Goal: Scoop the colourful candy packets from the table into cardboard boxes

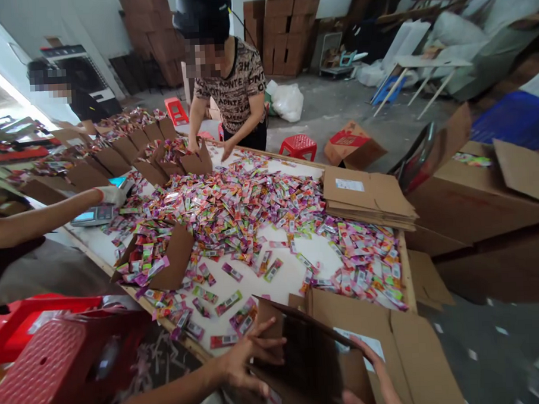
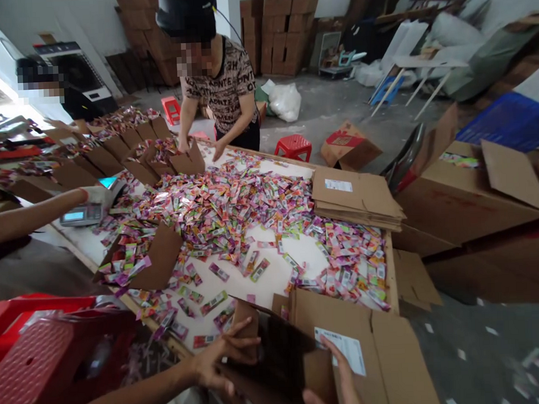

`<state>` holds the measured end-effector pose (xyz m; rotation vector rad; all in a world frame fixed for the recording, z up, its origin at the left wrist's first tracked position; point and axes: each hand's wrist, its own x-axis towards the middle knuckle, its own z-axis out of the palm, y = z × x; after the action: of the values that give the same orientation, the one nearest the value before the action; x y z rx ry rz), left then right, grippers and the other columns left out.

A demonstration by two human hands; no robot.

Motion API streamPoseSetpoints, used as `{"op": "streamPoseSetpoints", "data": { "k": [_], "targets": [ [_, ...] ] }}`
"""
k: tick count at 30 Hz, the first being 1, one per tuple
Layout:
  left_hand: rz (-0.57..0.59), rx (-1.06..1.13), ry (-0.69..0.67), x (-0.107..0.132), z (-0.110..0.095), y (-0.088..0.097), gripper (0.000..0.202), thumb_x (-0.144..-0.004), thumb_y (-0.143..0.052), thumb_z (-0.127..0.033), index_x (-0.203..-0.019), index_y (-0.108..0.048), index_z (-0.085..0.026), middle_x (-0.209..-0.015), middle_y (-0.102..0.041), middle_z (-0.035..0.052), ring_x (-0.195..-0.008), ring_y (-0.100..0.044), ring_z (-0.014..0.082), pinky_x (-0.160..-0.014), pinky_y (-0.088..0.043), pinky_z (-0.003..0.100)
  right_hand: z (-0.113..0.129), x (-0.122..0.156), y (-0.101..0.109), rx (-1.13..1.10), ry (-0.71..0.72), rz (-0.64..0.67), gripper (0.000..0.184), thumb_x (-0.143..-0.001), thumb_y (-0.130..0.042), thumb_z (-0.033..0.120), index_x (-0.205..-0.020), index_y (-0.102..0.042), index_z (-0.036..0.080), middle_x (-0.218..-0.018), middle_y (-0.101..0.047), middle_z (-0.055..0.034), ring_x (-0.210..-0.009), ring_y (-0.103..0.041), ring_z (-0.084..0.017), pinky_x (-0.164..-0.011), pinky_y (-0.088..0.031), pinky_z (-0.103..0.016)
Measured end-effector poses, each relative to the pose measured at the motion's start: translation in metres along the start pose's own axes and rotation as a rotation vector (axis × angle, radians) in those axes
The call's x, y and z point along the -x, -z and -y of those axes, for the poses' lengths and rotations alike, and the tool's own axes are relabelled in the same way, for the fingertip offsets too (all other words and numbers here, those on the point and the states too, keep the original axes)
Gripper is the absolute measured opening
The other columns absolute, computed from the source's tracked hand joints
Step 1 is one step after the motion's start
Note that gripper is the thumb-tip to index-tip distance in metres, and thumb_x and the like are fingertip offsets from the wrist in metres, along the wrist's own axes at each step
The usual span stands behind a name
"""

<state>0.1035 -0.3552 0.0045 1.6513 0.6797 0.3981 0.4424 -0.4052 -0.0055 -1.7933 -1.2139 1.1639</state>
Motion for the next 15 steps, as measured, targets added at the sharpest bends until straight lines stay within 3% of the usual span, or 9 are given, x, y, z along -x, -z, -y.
{"op": "streamPoseSetpoints", "data": {
  "k": [2, 5, 7, 8, 10, 12, 14, 15],
  "targets": [
    [-0.083, 0.103, 0.010, 0.001, 0.005, -0.005, 0.065, -0.072, -0.061, -0.075, -0.111, -0.076, -0.025, -0.136, -0.063, 0.0095, -0.149, -0.023, 0.0373, -0.121, -0.015, 0.055, 0.011, -0.008, -0.013, -0.014, -0.004, -0.133, 0.079, -0.058, -0.078, 0.055, -0.129, -0.056, 0.027, -0.139, -0.058, -0.0110, -0.134, -0.048, -0.034, -0.116, -0.033, -0.052],
    [-0.440, 0.303, 0.157, -0.003, 0.016, -0.020, 0.050, -0.073, -0.067, -0.068, -0.084, -0.079, -0.020, -0.107, -0.075, 0.0139, -0.121, -0.059, 0.0376, -0.107, -0.041, 0.052, 0.021, -0.021, -0.026, -0.203, 0.041, -0.166, 0.057, -0.063, -0.075, 0.052, -0.113, -0.065, 0.025, -0.129, -0.064, -0.0105, -0.129, -0.052, -0.033, -0.113, -0.036, -0.051],
    [-0.686, 0.350, 0.232, -0.009, 0.023, -0.032, 0.054, -0.073, -0.069, -0.065, -0.099, -0.074, -0.018, -0.107, -0.073, 0.0142, -0.108, -0.065, 0.0338, -0.100, -0.047, 0.050, 0.021, -0.027, -0.027, -0.304, 0.077, -0.124, 0.027, -0.067, -0.074, 0.046, -0.085, -0.071, 0.026, -0.120, -0.068, -0.0087, -0.124, -0.056, -0.032, -0.107, -0.041, -0.047],
    [-0.802, 0.332, 0.232, -0.013, 0.026, -0.037, 0.062, -0.074, -0.070, -0.064, -0.116, -0.067, -0.018, -0.117, -0.068, 0.0153, -0.113, -0.061, 0.0334, -0.103, -0.045, 0.050, 0.019, -0.029, -0.025, -0.314, 0.100, -0.108, 0.019, -0.068, -0.073, 0.044, -0.068, -0.069, 0.025, -0.117, -0.069, -0.0081, -0.121, -0.057, -0.032, -0.104, -0.043, -0.045],
    [-0.993, 0.259, 0.198, -0.020, 0.029, -0.043, 0.086, -0.072, -0.071, -0.063, -0.142, -0.045, -0.020, -0.145, -0.049, 0.0174, -0.137, -0.041, 0.0339, -0.114, -0.034, 0.051, 0.016, -0.030, -0.019, -0.272, 0.137, -0.097, 0.035, -0.070, -0.070, 0.043, -0.043, -0.058, 0.023, -0.117, -0.068, -0.0076, -0.118, -0.058, -0.032, -0.099, -0.045, -0.043],
    [-1.004, 0.213, 0.181, -0.026, 0.029, -0.041, 0.085, -0.072, -0.073, -0.062, -0.143, -0.045, -0.024, -0.159, -0.029, 0.0146, -0.148, -0.022, 0.0340, -0.119, -0.024, 0.051, 0.016, -0.028, -0.011, -0.216, 0.127, -0.070, 0.042, -0.070, -0.069, 0.045, -0.037, -0.055, 0.022, -0.126, -0.065, -0.0071, -0.118, -0.057, -0.034, -0.093, -0.048, -0.042],
    [-0.848, 0.259, 0.204, -0.029, 0.030, -0.031, 0.061, -0.076, -0.070, -0.059, -0.128, -0.063, -0.026, -0.159, -0.029, 0.0113, -0.148, -0.023, 0.0343, -0.121, -0.020, 0.050, 0.020, -0.023, -0.006, -0.220, 0.072, 0.009, 0.032, -0.069, -0.069, 0.051, -0.050, -0.069, 0.025, -0.138, -0.059, -0.0069, -0.123, -0.054, -0.036, -0.092, -0.050, -0.043],
    [-0.766, 0.301, 0.216, -0.031, 0.030, -0.024, 0.050, -0.078, -0.069, -0.057, -0.116, -0.070, -0.025, -0.157, -0.032, 0.0112, -0.145, -0.029, 0.0344, -0.120, -0.021, 0.049, 0.023, -0.020, -0.006, -0.236, 0.042, 0.059, 0.030, -0.070, -0.066, 0.054, -0.069, -0.077, 0.026, -0.144, -0.054, -0.0066, -0.129, -0.050, -0.037, -0.095, -0.050, -0.044]
  ]
}}
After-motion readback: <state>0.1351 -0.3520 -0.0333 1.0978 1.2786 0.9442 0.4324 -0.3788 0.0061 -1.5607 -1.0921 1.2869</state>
